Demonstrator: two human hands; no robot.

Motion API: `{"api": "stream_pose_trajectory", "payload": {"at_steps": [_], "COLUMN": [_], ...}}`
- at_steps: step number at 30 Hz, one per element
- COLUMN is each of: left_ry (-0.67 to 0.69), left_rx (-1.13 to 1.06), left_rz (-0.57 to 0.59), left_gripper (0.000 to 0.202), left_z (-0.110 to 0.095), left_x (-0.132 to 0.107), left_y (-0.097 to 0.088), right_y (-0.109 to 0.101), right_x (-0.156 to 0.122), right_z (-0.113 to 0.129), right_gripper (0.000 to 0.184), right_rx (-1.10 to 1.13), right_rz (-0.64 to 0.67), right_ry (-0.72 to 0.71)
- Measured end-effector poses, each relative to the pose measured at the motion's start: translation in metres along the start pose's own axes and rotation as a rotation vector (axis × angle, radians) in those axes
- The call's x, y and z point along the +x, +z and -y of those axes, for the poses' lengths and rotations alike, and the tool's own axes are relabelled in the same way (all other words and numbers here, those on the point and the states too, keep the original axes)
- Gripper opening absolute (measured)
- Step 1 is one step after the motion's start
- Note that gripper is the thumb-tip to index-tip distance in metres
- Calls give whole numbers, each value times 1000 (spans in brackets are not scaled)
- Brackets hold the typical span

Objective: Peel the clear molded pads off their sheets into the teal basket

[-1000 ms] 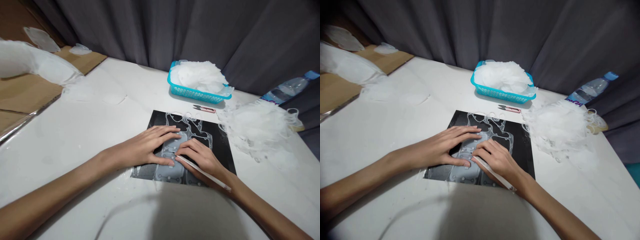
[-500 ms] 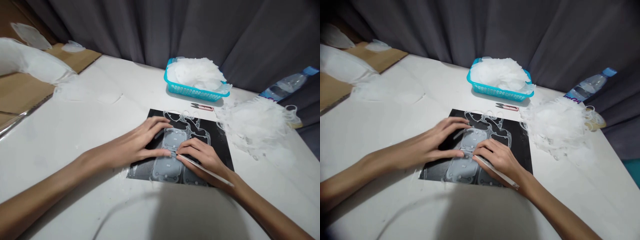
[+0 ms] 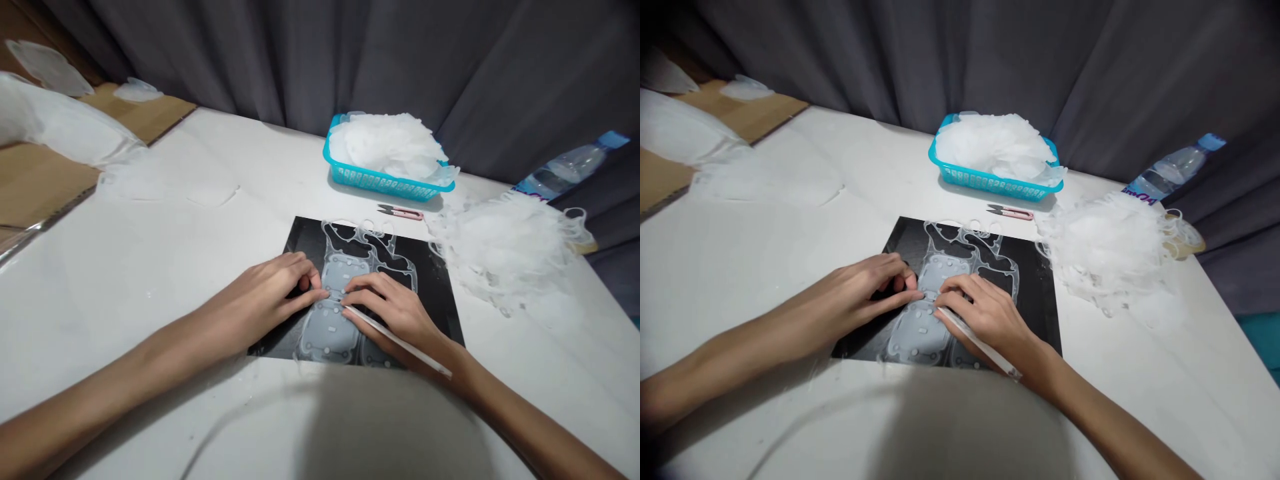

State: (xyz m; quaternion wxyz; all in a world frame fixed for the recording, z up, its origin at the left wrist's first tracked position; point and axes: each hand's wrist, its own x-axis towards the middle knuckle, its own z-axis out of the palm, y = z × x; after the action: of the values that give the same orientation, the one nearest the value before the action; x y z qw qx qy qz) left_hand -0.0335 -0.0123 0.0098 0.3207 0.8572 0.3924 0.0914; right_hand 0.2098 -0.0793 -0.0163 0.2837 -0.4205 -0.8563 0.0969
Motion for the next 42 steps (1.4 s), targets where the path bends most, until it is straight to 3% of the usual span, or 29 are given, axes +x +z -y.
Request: {"api": "stream_pose_trajectory", "payload": {"at_steps": [9,18,26,34,42], "left_ry": [36,54,6,14,-19], "left_rx": [29,129,40,99,59], "left_rz": [23,59,51,67,74], "left_gripper": [29,33,33,33,30], "left_z": [4,0,3,2,4], "left_x": [3,8,8,7,8], "left_y": [-2,-5,-4,-7,-5], "right_y": [-2,-19,-2,-14,2], "right_x": [3,1,2,-3,-4], "right_z": [3,-2,0,3,-3], "right_gripper": [16,15,15,13,10], "right_rx": [21,-2,-192,-117,-264], "right_rz": [-5,96,-49,41,-63], "right_ry": [42,-2,-116,-70,-187]}}
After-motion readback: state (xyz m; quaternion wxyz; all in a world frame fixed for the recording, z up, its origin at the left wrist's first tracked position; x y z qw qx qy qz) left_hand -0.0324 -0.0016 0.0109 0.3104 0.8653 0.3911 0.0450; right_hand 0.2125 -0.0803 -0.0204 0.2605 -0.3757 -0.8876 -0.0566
